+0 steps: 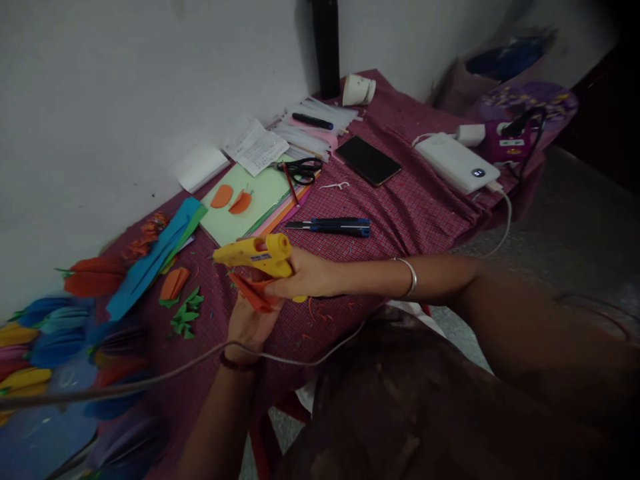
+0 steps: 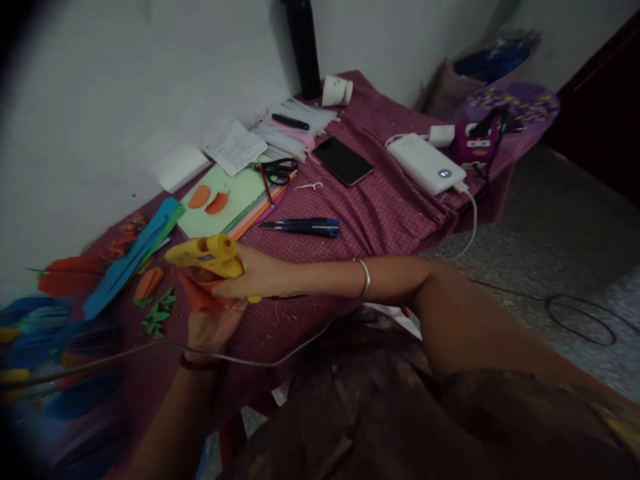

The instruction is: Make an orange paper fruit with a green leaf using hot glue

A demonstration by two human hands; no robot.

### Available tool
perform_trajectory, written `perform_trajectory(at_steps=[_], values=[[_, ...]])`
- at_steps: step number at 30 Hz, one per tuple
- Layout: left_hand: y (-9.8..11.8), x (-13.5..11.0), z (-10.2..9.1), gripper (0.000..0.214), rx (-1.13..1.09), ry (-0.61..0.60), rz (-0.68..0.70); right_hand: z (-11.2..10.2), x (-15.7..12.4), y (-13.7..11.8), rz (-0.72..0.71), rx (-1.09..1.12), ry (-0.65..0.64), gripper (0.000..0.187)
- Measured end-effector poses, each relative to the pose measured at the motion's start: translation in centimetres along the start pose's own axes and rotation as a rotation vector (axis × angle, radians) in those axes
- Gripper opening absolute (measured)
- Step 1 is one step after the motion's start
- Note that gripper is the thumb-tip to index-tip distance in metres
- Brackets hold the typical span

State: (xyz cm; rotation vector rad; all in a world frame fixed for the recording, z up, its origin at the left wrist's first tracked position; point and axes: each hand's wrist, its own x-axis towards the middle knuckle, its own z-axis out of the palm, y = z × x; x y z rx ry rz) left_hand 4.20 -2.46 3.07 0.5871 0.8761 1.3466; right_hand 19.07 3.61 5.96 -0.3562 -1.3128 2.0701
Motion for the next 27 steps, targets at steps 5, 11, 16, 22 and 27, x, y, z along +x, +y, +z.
perform_trajectory(at_steps=[5, 11, 16, 22, 27], values=[[0.1, -0.3, -0.1, 0.035, 0.171, 0.048, 0.243, 0.4, -0.1, -0.9, 0.025, 0.024, 0.219, 0.042], [1.3, -1.9, 0.3, 0.027, 0.441, 0.039, 0.330, 0.3, -0.2, -1.3, 0.096, 0.089, 0.147, 0.035], [1.9, -2.5, -0.4, 0.025, 0.575, 0.041, 0.388, 0.3, 0.0, -0.9, 0.133, 0.057, 0.136, 0.039], [3.1, -3.1, -0.8, 0.022, 0.546, 0.169, 0.576, -1.6, -0.5, -3.4, -0.055, -0.217, 0.267, 0.020], [4.5, -3.7, -1.4, 0.044, 0.412, 0.237, 0.540, -3.7, -2.0, -5.3, -0.156, -0.281, -0.089, 0.042]])
